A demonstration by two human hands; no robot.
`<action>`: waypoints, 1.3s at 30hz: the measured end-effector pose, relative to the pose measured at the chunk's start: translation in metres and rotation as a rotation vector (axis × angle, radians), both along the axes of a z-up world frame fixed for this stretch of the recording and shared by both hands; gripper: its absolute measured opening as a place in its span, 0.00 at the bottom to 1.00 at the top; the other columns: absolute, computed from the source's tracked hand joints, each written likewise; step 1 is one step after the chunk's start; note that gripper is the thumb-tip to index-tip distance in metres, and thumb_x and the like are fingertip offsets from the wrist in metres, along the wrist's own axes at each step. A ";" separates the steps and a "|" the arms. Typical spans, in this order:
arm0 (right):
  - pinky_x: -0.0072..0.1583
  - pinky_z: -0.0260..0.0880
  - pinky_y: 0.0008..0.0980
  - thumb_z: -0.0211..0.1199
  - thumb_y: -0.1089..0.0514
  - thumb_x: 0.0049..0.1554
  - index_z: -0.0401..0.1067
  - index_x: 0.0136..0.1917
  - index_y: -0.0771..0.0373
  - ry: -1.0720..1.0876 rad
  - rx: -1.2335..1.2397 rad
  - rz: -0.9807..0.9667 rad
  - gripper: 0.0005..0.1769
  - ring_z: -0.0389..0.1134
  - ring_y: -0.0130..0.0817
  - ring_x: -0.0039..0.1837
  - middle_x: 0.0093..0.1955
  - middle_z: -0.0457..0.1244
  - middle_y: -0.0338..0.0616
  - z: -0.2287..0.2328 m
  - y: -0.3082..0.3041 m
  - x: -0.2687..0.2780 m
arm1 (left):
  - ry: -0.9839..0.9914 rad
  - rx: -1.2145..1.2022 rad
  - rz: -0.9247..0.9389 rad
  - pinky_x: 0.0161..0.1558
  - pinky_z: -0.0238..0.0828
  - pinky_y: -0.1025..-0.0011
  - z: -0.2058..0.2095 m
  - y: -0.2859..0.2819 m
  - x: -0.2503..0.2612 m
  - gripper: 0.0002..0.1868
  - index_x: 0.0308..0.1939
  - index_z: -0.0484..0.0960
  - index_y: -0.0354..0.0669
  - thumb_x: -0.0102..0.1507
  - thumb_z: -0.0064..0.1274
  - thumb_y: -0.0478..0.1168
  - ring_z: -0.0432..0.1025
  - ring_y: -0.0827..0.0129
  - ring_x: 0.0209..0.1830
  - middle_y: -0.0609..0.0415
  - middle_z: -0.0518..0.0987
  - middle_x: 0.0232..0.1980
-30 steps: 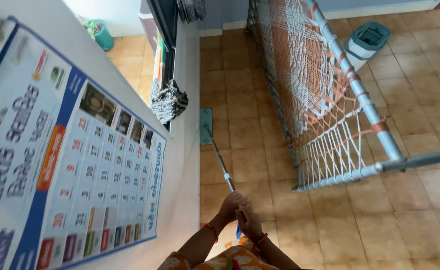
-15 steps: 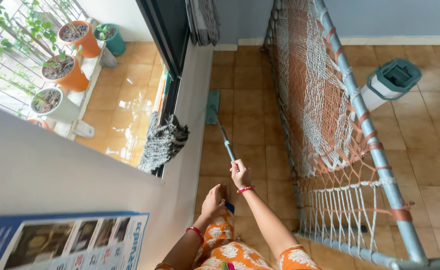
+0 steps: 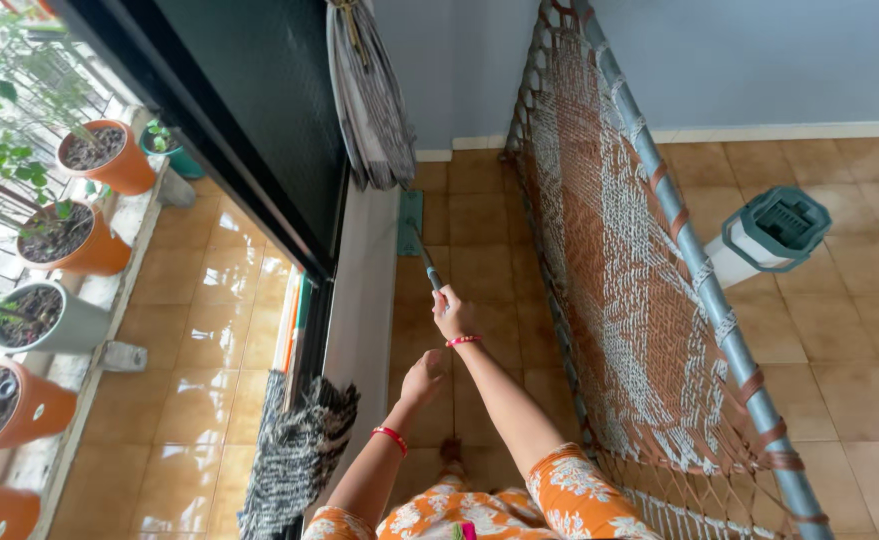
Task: The person mops the tiled floor of a balcony and indoor room using a spray mop, moving around plants and a metal frame.
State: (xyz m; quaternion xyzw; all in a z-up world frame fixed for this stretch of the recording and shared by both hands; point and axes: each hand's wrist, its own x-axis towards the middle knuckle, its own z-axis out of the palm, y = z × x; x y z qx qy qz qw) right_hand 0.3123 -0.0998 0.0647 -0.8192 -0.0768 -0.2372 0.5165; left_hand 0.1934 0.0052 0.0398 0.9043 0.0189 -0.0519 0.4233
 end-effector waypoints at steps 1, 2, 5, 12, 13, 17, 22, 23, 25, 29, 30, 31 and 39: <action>0.33 0.69 0.39 0.60 0.53 0.63 0.72 0.43 0.56 0.014 0.000 0.010 0.08 0.72 0.41 0.31 0.27 0.68 0.41 0.000 0.000 0.010 | 0.046 0.035 -0.004 0.58 0.73 0.60 0.002 0.000 0.016 0.30 0.65 0.71 0.51 0.58 0.58 0.44 0.75 0.55 0.60 0.50 0.80 0.61; 0.33 0.69 0.40 0.61 0.53 0.63 0.72 0.43 0.57 0.027 -0.001 0.020 0.08 0.72 0.42 0.31 0.27 0.68 0.41 0.000 -0.001 0.019 | 0.050 0.038 -0.011 0.58 0.73 0.60 0.004 -0.001 0.028 0.30 0.65 0.71 0.51 0.58 0.58 0.44 0.75 0.55 0.60 0.50 0.80 0.61; 0.34 0.71 0.41 0.60 0.54 0.62 0.71 0.43 0.56 0.020 0.038 0.081 0.07 0.72 0.44 0.32 0.28 0.67 0.43 0.005 -0.002 0.041 | 0.017 0.035 0.017 0.57 0.73 0.60 0.019 -0.001 0.076 0.27 0.63 0.73 0.51 0.59 0.57 0.44 0.76 0.54 0.58 0.50 0.81 0.60; 0.33 0.67 0.45 0.64 0.55 0.61 0.70 0.40 0.58 -0.163 -0.062 0.116 0.09 0.69 0.51 0.32 0.30 0.66 0.50 -0.004 -0.018 0.087 | -0.090 0.128 -0.015 0.52 0.72 0.56 0.031 0.005 0.169 0.25 0.59 0.73 0.46 0.58 0.58 0.42 0.75 0.51 0.56 0.49 0.81 0.57; 0.32 0.65 0.46 0.64 0.56 0.60 0.70 0.39 0.58 -0.159 -0.139 0.132 0.09 0.68 0.51 0.32 0.29 0.65 0.49 -0.005 -0.026 0.093 | -0.099 0.114 0.013 0.52 0.72 0.57 0.027 0.005 0.185 0.24 0.59 0.74 0.46 0.59 0.57 0.42 0.75 0.51 0.55 0.48 0.81 0.56; 0.36 0.66 0.45 0.64 0.60 0.58 0.67 0.37 0.59 -0.224 -0.180 0.305 0.09 0.69 0.49 0.36 0.35 0.66 0.48 0.000 -0.040 0.107 | -0.105 -0.163 0.259 0.49 0.73 0.60 0.045 -0.014 0.235 0.22 0.61 0.77 0.43 0.63 0.55 0.43 0.78 0.54 0.53 0.47 0.82 0.54; 0.38 0.68 0.38 0.65 0.59 0.57 0.70 0.39 0.62 -0.106 -0.044 0.529 0.07 0.69 0.41 0.36 0.35 0.66 0.45 0.020 -0.049 0.158 | -0.095 -0.389 -0.090 0.53 0.72 0.67 0.072 -0.030 0.285 0.33 0.69 0.65 0.43 0.61 0.56 0.42 0.72 0.66 0.56 0.52 0.74 0.61; 0.39 0.68 0.35 0.65 0.58 0.58 0.70 0.40 0.62 -0.029 0.034 0.578 0.08 0.69 0.38 0.36 0.34 0.66 0.45 0.024 -0.053 0.170 | -0.096 -0.390 -0.083 0.53 0.72 0.67 0.075 -0.035 0.296 0.33 0.69 0.65 0.43 0.61 0.56 0.42 0.72 0.66 0.56 0.52 0.74 0.61; 0.41 0.69 0.33 0.66 0.57 0.58 0.71 0.41 0.63 0.052 0.110 0.629 0.08 0.69 0.35 0.36 0.34 0.67 0.44 0.031 -0.064 0.193 | -0.008 -0.458 0.040 0.57 0.68 0.71 0.079 -0.047 0.324 0.20 0.62 0.75 0.42 0.71 0.46 0.49 0.71 0.70 0.57 0.51 0.76 0.60; 0.43 0.69 0.32 0.64 0.56 0.59 0.72 0.41 0.63 0.069 0.170 0.732 0.09 0.70 0.33 0.39 0.36 0.68 0.44 0.046 -0.087 0.216 | 0.275 -1.243 0.331 0.43 0.73 0.65 0.069 -0.062 0.379 0.20 0.58 0.73 0.44 0.66 0.55 0.47 0.72 0.67 0.46 0.48 0.71 0.51; 0.45 0.70 0.34 0.63 0.56 0.60 0.72 0.41 0.63 0.080 0.222 0.807 0.09 0.70 0.35 0.40 0.37 0.68 0.43 0.051 -0.090 0.218 | 0.313 -0.938 0.323 0.36 0.70 0.62 0.071 -0.066 0.394 0.21 0.56 0.72 0.39 0.66 0.57 0.47 0.70 0.63 0.38 0.44 0.70 0.45; 0.45 0.70 0.34 0.63 0.56 0.60 0.72 0.41 0.63 0.079 0.219 0.805 0.09 0.70 0.35 0.40 0.37 0.68 0.43 0.055 -0.094 0.217 | 0.341 -0.637 0.308 0.29 0.68 0.60 0.068 -0.070 0.406 0.23 0.54 0.71 0.35 0.65 0.59 0.47 0.69 0.58 0.30 0.40 0.70 0.39; 0.43 0.66 0.45 0.58 0.53 0.62 0.69 0.36 0.63 0.090 -0.250 0.623 0.15 0.66 0.46 0.38 0.34 0.63 0.49 0.097 -0.099 0.223 | 0.656 -1.012 0.554 0.19 0.63 0.65 0.024 -0.070 0.466 0.18 0.46 0.64 0.42 0.67 0.45 0.53 0.65 0.62 0.16 0.45 0.76 0.24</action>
